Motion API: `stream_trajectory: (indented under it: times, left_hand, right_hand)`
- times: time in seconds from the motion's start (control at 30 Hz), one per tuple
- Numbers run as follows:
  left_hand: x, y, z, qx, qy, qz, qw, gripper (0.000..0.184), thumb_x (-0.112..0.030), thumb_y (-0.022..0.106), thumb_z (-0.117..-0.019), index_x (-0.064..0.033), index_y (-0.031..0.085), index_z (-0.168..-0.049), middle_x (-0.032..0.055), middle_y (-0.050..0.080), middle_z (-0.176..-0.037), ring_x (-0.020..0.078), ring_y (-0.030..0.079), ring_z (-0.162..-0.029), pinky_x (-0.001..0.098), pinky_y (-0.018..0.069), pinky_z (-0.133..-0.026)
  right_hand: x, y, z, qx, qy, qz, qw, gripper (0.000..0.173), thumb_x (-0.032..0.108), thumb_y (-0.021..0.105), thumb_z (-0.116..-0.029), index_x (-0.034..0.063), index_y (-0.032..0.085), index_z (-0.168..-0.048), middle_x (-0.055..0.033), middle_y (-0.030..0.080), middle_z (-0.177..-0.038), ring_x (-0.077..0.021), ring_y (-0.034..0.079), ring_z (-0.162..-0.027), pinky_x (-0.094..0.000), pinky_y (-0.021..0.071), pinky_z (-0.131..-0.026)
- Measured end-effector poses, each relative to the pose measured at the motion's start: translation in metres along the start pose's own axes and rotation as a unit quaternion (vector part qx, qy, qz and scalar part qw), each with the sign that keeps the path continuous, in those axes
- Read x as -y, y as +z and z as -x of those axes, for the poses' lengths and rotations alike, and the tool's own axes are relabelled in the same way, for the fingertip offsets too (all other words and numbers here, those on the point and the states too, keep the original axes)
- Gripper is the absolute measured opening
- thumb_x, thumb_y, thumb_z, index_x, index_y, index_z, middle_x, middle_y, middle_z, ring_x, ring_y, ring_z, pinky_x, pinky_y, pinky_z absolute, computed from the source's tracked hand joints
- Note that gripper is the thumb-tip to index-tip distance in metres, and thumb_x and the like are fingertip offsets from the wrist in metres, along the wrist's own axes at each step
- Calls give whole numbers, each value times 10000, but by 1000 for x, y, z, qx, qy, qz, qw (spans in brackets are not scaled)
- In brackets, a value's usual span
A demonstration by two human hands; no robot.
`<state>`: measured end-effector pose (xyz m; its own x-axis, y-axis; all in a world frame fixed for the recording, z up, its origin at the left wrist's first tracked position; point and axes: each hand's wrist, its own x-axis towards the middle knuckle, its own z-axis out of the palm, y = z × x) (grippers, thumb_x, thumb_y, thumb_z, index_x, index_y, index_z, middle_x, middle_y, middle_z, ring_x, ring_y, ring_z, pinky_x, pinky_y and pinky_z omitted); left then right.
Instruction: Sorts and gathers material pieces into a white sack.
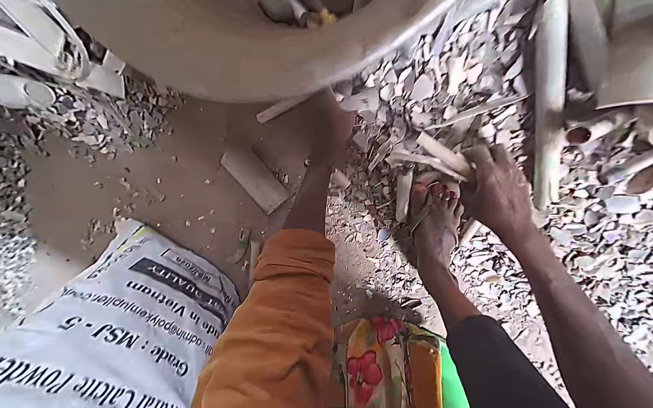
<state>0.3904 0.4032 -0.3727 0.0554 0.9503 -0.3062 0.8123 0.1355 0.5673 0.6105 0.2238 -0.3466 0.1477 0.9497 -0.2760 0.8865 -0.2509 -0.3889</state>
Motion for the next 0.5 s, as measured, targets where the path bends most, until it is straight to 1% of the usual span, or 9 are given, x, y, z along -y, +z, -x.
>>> stream_trajectory:
  times: [0.07,0.13,0.2,0.23,0.3,0.37,0.4,0.47,0.5]
  left_hand:
    - [22,-7,7,63,52,-10,997,615,-112,752,-877,34,516,-1426,233,633,-1329,342,621,-1239,503,469,-1072]
    - [37,-12,12,106,83,-68,989,491,-240,727,-914,-29,621,-1345,214,671,-1246,362,647,-1172,575,490,-1002]
    - [52,-23,17,107,85,-116,984,568,-357,744,-906,-42,608,-1358,211,681,-1223,385,656,-1148,619,497,-973]
    - [62,-33,17,92,89,-137,982,579,-355,732,-906,-26,594,-1362,232,656,-1253,412,626,-1183,634,478,-993]
    - [83,-53,7,27,106,-189,976,481,-254,645,-947,-31,605,-1371,264,566,-1398,459,499,-1337,650,373,-1090]
    - [102,-70,-12,19,136,-225,965,519,-281,604,-943,-68,567,-1414,249,454,-1530,457,356,-1458,657,266,-1165]
    - [107,-74,-16,50,151,-225,961,545,-286,604,-939,-53,540,-1428,261,437,-1536,464,347,-1463,662,275,-1159]
    - [109,-77,-21,108,190,-202,955,456,-211,648,-927,68,607,-1286,343,539,-1377,519,479,-1331,676,344,-1091]
    - [106,-80,-21,131,194,-206,950,399,-172,646,-930,75,628,-1243,344,564,-1331,522,518,-1282,683,369,-1060]
  right_hand:
    - [2,0,2,24,11,-8,1000,388,-9,748,-832,-72,603,-1187,-343,568,-1155,-555,609,-1010,-687,498,-743]
    - [-3,1,5,29,6,-6,1000,353,-7,747,-822,-73,618,-1145,-329,569,-1144,-539,613,-992,-679,498,-738]
    - [-12,3,11,24,-16,6,1000,336,-21,763,-798,-90,630,-1099,-335,595,-1144,-541,618,-1019,-683,497,-793]
    - [-15,5,14,15,-30,16,999,323,-30,762,-780,-91,629,-1068,-319,609,-1109,-529,623,-1005,-672,486,-808]
    - [-17,6,18,1,-51,30,998,308,-28,749,-777,-93,626,-1052,-315,622,-1125,-521,632,-1006,-667,474,-817]
    - [-17,9,19,-9,-55,40,998,290,-5,733,-786,-89,625,-1041,-311,626,-1115,-512,640,-982,-659,470,-783]
    - [-16,10,20,-10,-52,43,998,277,1,726,-787,-84,623,-1030,-306,628,-1096,-506,642,-969,-655,469,-768]
    - [-16,11,20,-18,-50,46,998,258,8,716,-786,-77,622,-1011,-296,631,-1061,-501,644,-947,-646,468,-745]
    - [-16,11,19,-20,-55,45,997,254,12,712,-788,-73,621,-1010,-290,628,-1052,-495,643,-936,-638,466,-739]
